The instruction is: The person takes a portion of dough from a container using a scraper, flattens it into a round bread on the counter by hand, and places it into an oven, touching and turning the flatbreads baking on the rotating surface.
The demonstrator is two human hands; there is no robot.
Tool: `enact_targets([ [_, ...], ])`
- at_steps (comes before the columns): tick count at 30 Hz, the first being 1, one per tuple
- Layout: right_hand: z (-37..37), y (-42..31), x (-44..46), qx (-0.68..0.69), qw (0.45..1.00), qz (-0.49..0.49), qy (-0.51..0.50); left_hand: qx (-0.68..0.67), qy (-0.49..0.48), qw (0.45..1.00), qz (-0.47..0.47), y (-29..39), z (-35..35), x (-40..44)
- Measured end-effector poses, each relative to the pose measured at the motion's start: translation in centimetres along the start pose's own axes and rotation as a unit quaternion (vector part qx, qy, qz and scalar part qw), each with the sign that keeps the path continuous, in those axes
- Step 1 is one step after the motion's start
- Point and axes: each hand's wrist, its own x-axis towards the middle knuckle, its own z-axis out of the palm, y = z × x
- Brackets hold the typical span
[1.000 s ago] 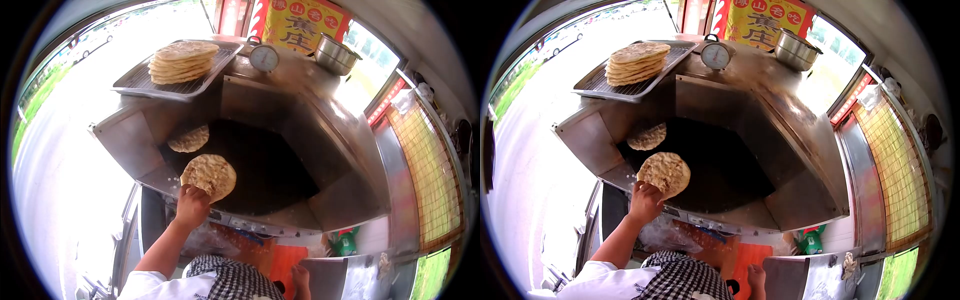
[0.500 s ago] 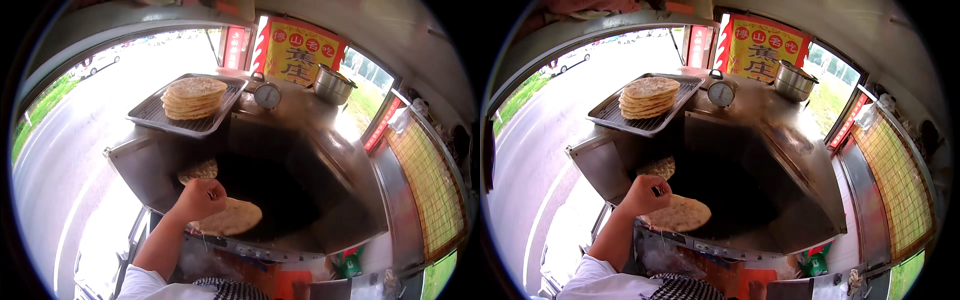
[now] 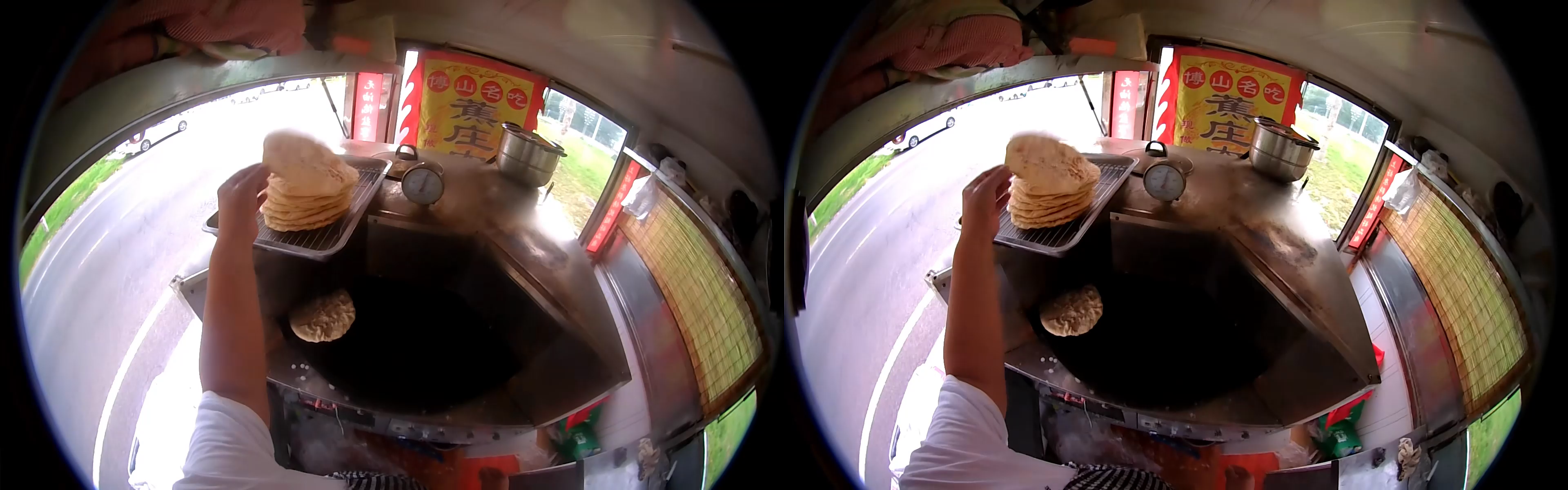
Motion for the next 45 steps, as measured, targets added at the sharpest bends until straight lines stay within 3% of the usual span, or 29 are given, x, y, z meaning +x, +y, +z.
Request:
enact_targets([
  [4, 0.7, 0.1, -0.2, 0.002, 1.000, 0.025, -0.004, 0.168, 0.015, 0.981, 0.094, -2.0, -1.9, 0.1],
  [8, 0.9, 0.4, -0.3, -0.001, 0.999, 0.037, -0.008, 0.156, -0.020, 0.976, 0.151, -4.3, -2.5, 0.1],
  [14, 1.0, 0.9, -0.4, -0.006, 0.999, 0.049, -0.011, 0.279, 0.015, 0.939, 0.200, -3.8, -3.6, 1.3],
  [23, 1.7, 1.4, -0.5, -0.004, 0.998, 0.062, -0.008, 0.175, -0.063, 0.982, 0.041, -4.7, -3.4, 6.0],
  [26, 1.9, 1.5, -0.6, -0.002, 0.998, 0.065, -0.006, 0.158, -0.071, 0.984, 0.036, -2.6, -2.2, 3.4],
  [32, 2.3, 1.9, -1.1, -0.001, 0.998, 0.067, -0.003, 0.381, -0.039, 0.908, 0.168, -5.8, -2.9, 5.3],
  [35, 2.7, 2.2, -1.4, -0.001, 0.998, 0.066, 0.003, 0.336, -0.099, 0.933, 0.085, -5.9, -2.7, 5.9],
  [41, 4.0, 3.2, -2.8, -0.002, 0.998, 0.049, 0.034, 0.342, -0.093, 0.934, 0.046, -1.9, -0.6, 2.1],
  [44, 5.1, 4.0, -3.7, 0.006, 0.996, 0.028, 0.079, 0.359, -0.126, 0.918, 0.109, -2.1, -0.6, 1.4],
  [45, 4.8, 4.1, -3.8, -0.004, 0.998, 0.040, 0.049, 0.380, -0.136, 0.906, 0.130, -2.1, -0.7, 1.2],
])
